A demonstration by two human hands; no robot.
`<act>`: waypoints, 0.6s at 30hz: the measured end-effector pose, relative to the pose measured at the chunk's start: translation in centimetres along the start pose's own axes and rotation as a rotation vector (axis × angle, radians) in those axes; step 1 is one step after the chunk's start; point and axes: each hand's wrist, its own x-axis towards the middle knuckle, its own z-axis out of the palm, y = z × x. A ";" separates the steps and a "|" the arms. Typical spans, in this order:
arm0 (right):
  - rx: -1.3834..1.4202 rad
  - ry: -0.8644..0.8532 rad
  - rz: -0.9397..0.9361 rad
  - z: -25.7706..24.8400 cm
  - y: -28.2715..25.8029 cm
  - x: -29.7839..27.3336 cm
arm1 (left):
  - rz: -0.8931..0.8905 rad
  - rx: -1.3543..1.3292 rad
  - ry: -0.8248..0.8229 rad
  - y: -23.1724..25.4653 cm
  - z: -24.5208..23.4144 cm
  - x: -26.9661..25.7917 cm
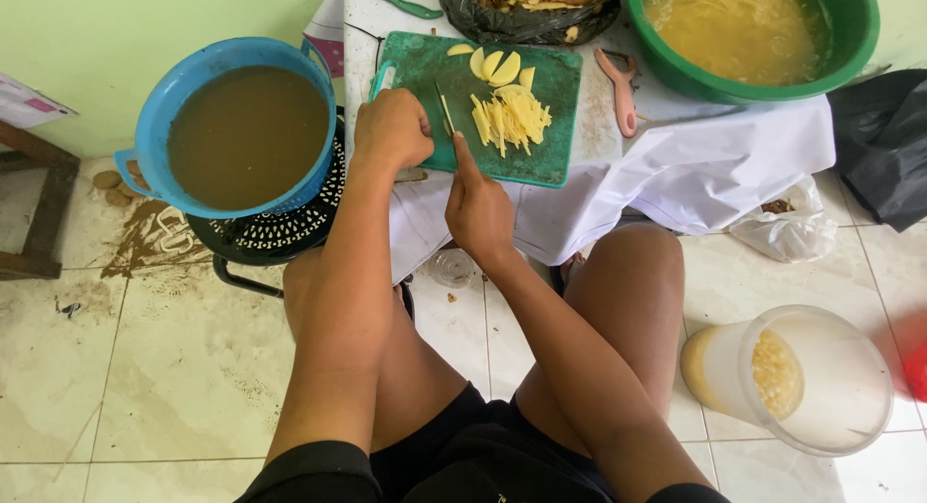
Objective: Slicing peeled potatoes into thin strips on a cutting board using a knife.
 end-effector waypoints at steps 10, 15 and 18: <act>0.227 0.050 0.144 -1.3 1.4 0.5 | 0.047 -0.112 0.008 3.7 -3.0 -2.3; 0.311 0.045 0.139 -1.6 1.6 0.5 | 0.115 -0.080 0.049 4.0 -1.3 -1.6; 0.312 0.042 0.117 -2.3 1.0 0.5 | 0.116 -0.059 0.063 4.1 -0.9 -1.3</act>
